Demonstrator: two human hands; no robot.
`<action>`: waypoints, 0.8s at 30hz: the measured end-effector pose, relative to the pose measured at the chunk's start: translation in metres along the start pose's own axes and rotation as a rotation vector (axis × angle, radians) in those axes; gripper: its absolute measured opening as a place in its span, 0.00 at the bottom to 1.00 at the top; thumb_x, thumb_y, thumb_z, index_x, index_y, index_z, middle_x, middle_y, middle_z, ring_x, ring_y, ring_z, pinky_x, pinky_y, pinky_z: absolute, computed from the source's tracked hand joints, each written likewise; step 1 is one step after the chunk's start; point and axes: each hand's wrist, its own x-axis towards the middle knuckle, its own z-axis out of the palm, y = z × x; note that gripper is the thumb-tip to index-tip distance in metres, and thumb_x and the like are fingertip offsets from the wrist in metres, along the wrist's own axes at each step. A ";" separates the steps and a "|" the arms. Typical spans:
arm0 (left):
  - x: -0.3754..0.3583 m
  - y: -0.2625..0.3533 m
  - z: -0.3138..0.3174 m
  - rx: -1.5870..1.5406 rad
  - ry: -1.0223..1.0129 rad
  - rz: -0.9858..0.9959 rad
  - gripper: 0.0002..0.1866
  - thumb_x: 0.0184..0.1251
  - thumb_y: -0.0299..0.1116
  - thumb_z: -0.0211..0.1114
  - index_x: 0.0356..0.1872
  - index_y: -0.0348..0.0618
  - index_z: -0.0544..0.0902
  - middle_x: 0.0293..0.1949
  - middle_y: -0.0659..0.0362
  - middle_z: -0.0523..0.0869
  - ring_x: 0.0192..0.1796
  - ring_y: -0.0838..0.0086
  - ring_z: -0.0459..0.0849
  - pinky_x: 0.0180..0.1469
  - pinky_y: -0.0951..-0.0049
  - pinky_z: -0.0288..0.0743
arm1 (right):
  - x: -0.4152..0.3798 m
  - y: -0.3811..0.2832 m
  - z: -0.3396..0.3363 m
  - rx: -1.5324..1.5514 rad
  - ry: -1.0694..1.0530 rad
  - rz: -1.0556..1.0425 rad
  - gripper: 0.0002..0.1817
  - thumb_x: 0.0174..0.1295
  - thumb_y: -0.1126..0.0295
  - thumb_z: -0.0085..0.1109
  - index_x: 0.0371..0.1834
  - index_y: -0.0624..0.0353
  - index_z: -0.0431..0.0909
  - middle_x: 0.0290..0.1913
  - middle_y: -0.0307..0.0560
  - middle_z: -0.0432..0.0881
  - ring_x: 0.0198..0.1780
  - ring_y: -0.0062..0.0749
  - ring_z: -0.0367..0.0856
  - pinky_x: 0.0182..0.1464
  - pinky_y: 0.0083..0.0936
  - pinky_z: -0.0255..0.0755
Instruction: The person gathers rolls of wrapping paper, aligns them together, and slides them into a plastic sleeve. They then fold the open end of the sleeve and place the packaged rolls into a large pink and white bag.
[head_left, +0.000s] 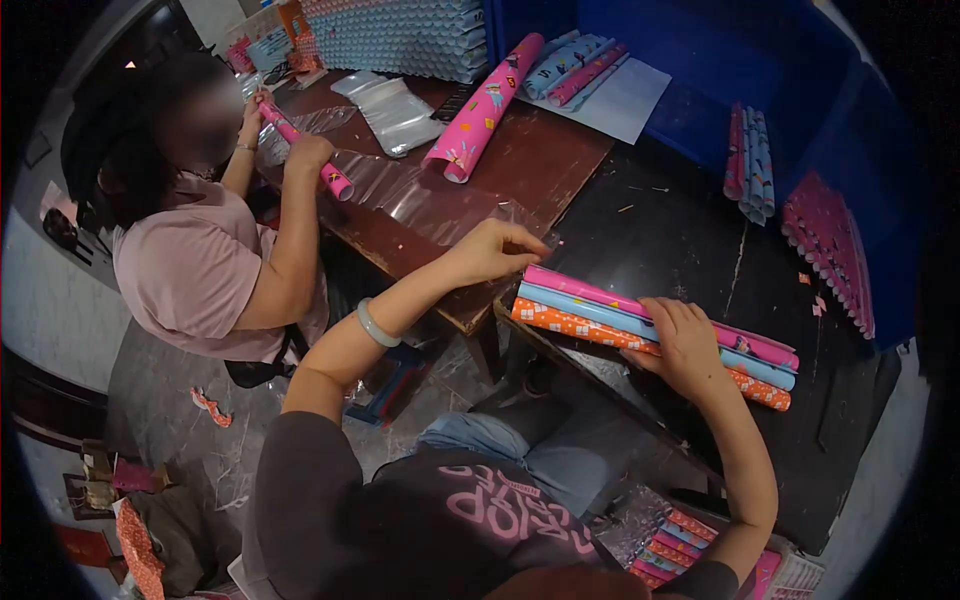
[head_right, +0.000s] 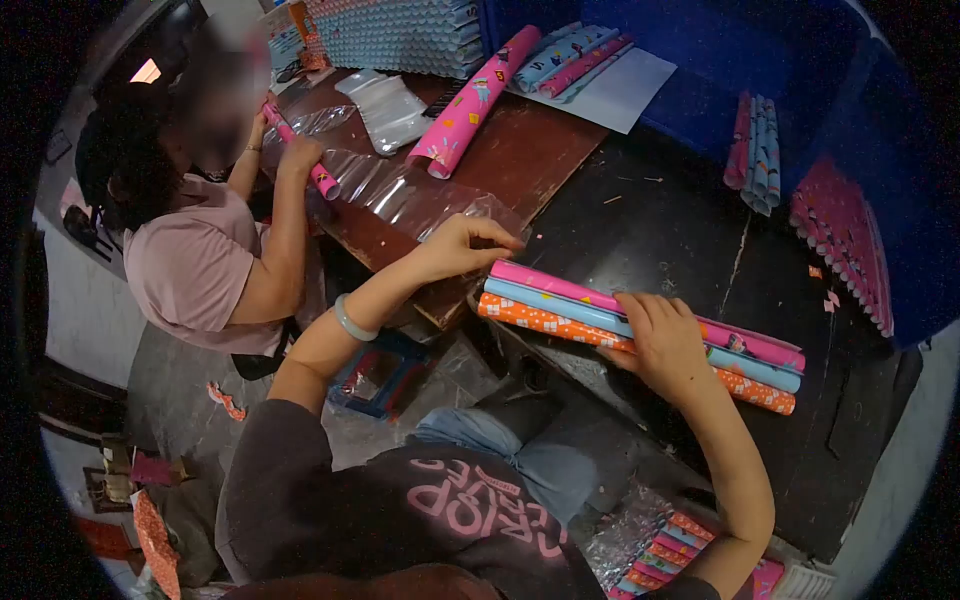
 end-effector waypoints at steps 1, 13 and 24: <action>0.000 0.001 -0.002 0.026 -0.051 0.086 0.10 0.61 0.23 0.67 0.44 0.37 0.86 0.39 0.59 0.89 0.43 0.79 0.84 0.47 0.77 0.76 | -0.001 -0.002 -0.002 -0.004 -0.003 0.000 0.35 0.47 0.55 0.71 0.57 0.60 0.71 0.49 0.49 0.78 0.50 0.42 0.78 0.52 0.35 0.69; -0.012 0.003 0.008 -0.239 -0.076 -0.014 0.16 0.55 0.20 0.68 0.45 0.36 0.77 0.34 0.59 0.87 0.39 0.81 0.84 0.42 0.78 0.78 | 0.004 -0.006 -0.014 0.094 -0.107 0.048 0.36 0.45 0.59 0.74 0.58 0.61 0.71 0.51 0.54 0.78 0.51 0.48 0.78 0.54 0.38 0.70; -0.016 0.026 -0.010 -0.183 -0.069 -0.069 0.26 0.54 0.16 0.67 0.55 0.38 0.70 0.39 0.53 0.89 0.38 0.79 0.86 0.40 0.78 0.79 | 0.006 -0.001 -0.005 0.059 -0.138 0.088 0.34 0.47 0.57 0.73 0.57 0.62 0.73 0.49 0.53 0.79 0.48 0.48 0.79 0.50 0.38 0.73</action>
